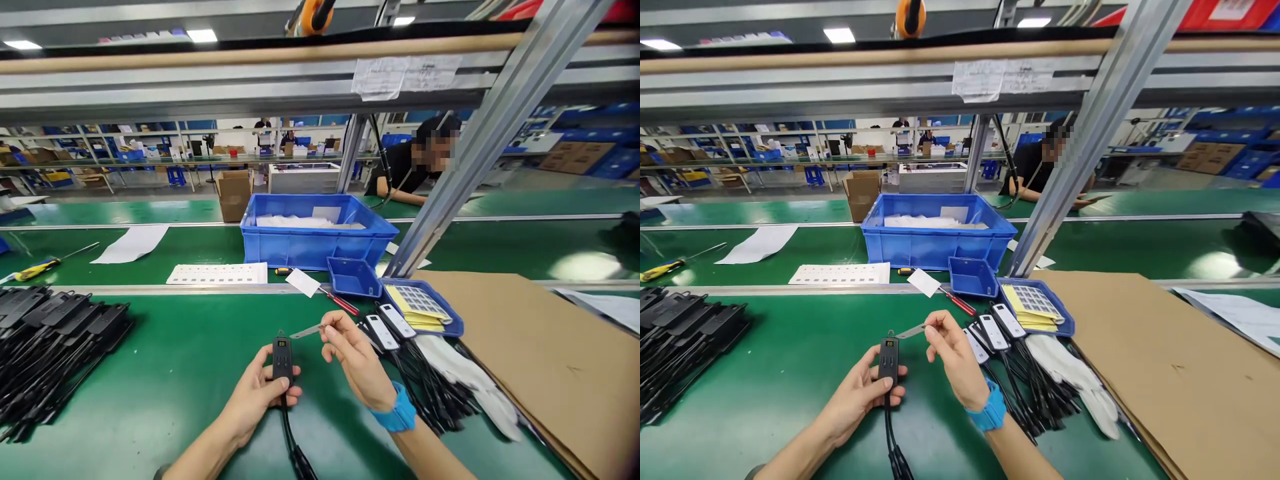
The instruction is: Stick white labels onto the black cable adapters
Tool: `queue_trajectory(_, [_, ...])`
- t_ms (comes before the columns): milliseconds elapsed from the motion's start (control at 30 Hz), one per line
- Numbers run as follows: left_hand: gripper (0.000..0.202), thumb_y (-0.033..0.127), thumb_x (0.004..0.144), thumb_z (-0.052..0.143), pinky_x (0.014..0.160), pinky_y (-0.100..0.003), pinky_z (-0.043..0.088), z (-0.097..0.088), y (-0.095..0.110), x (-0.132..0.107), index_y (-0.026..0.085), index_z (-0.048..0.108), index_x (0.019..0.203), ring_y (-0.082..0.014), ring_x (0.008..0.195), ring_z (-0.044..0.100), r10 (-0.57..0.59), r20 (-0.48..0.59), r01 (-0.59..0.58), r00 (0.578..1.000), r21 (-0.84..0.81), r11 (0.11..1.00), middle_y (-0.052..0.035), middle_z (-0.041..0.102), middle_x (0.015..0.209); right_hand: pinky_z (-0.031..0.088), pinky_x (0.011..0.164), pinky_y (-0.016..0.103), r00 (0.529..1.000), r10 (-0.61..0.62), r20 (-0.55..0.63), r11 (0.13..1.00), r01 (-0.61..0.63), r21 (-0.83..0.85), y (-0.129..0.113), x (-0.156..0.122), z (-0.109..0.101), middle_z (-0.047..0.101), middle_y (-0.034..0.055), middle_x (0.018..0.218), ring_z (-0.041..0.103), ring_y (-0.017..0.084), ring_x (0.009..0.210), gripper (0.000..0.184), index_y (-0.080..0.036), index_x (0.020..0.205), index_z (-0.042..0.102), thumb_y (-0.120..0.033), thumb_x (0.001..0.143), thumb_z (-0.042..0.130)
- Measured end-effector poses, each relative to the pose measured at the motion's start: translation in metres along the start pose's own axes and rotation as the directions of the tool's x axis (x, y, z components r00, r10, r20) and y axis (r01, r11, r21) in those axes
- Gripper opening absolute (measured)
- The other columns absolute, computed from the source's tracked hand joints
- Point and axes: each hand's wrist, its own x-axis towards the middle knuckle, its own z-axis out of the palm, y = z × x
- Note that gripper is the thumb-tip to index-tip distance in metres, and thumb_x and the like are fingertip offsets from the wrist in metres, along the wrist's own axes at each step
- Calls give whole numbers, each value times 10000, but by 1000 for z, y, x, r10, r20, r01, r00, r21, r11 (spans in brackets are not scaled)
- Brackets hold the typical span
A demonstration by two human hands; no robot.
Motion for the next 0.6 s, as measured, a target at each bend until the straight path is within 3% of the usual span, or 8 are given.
queue_trajectory(233, [631, 185, 770, 711, 888, -424, 482, -2, -5, -3, 191, 358, 1293, -259, 956, 659, -77, 109, 80, 991, -21, 997, -131, 659, 1042, 304, 426, 201, 991, 121, 65, 987, -113, -116, 4, -5, 8, 517, -7, 733, 381, 73, 492, 262, -174, 835, 585, -434, 855, 611])
queue_trajectory(400, [654, 187, 762, 715, 912, -477, 469, 3, -6, -7, 164, 340, 1297, -307, 995, 651, -135, 154, 141, 979, -25, 990, -191, 636, 1124, 431, 561, 236, 991, 120, 53, 964, -104, -243, 12, -7, 16, 605, 26, 701, 531, 137, 634, 225, -152, 772, 650, -370, 826, 633])
queue_trajectory(600, [640, 190, 766, 711, 894, -468, 483, 6, -5, -7, 165, 340, 1286, -316, 987, 657, -158, 162, 165, 974, -34, 986, -189, 643, 1111, 459, 564, 248, 991, 124, 47, 954, -106, -282, 15, -11, 18, 613, 27, 710, 551, 148, 644, 171, -161, 768, 667, -325, 806, 639])
